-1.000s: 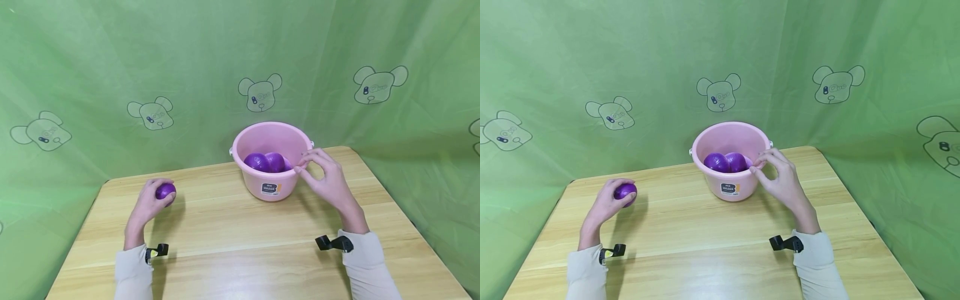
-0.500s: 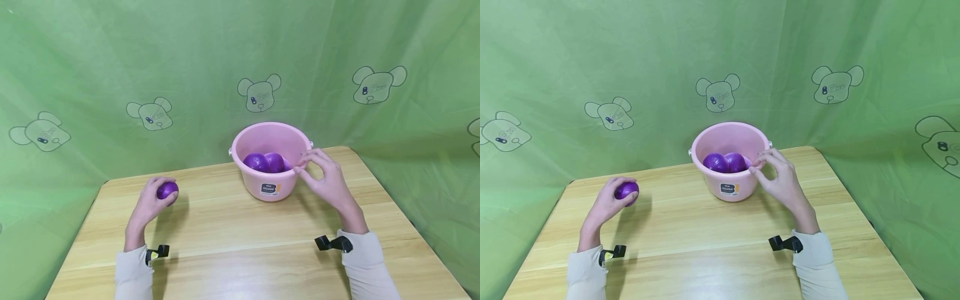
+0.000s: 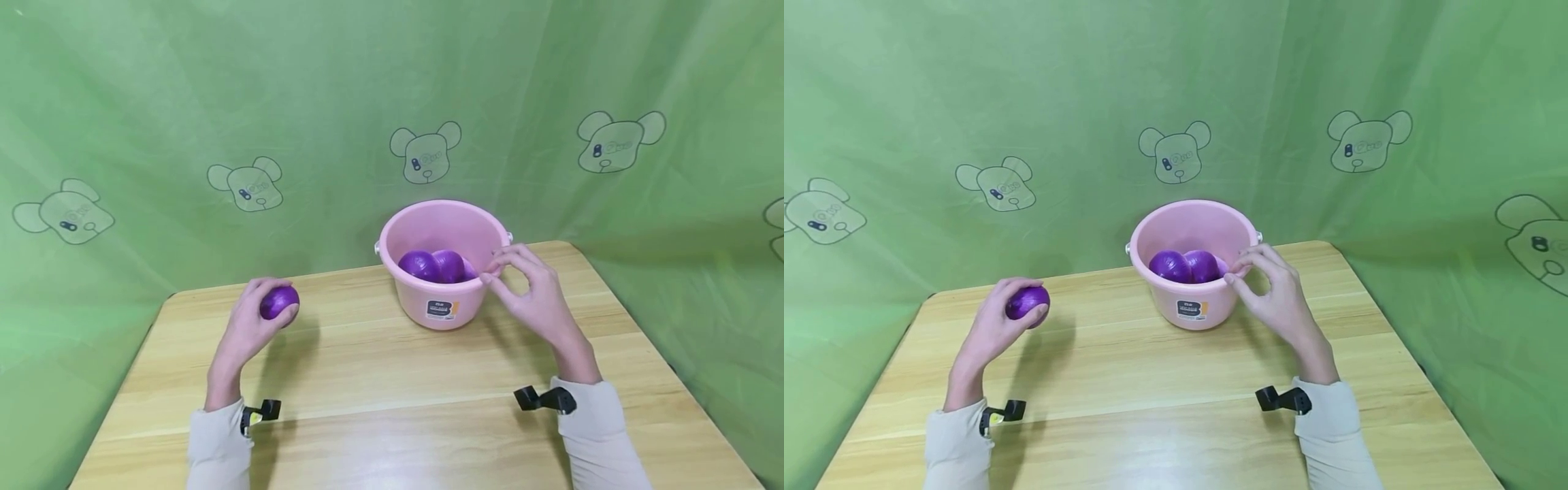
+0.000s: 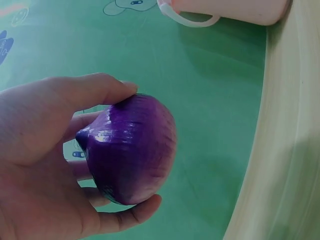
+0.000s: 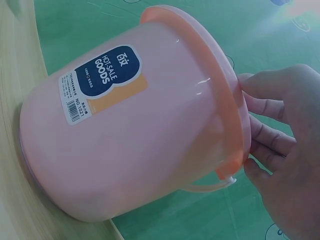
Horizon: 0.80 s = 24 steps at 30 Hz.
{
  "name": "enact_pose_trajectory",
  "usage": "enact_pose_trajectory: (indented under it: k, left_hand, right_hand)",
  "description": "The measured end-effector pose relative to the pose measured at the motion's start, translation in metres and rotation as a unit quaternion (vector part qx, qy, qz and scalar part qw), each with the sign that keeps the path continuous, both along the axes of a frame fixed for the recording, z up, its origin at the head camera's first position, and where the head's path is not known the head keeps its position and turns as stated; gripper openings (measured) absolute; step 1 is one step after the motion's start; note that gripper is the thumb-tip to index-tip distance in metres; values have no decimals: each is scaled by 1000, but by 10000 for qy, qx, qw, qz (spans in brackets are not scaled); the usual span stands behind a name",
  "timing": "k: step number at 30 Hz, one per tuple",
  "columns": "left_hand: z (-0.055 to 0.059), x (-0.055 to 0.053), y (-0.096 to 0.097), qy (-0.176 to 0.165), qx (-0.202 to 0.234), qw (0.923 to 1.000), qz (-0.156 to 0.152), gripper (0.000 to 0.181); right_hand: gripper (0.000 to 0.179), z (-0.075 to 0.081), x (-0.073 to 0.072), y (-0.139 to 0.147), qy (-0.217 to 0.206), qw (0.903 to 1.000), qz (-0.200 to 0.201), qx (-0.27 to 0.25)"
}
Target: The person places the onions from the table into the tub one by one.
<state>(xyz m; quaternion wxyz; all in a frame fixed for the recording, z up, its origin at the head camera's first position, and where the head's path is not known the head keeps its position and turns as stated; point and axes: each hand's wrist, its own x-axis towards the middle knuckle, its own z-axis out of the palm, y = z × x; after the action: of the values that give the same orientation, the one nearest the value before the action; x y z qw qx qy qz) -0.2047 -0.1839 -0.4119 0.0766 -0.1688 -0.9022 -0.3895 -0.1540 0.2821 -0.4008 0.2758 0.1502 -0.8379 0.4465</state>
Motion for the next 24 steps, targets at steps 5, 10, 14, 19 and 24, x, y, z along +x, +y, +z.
enact_pose_trajectory:
  k: [5,10,14,19,24]
  left_hand:
    - [5,0,8,125,165,9998,-2,51]
    - [9,-1,15,282,251,9993,-40,50]
    - [14,-1,22,438,325,9985,-105,49]
    - [21,-1,31,697,434,9965,-121,47]
    - [30,0,41,787,581,9952,-93,48]
  right_hand:
    - [15,0,1,2,-25,10000,-43,57]
    - [15,0,2,3,9,9999,-92,65]
    - [18,0,2,2,46,10000,-50,22]
    - [20,-1,0,1,75,10000,-15,13]
    - [20,-1,-1,1,74,10000,-19,5]
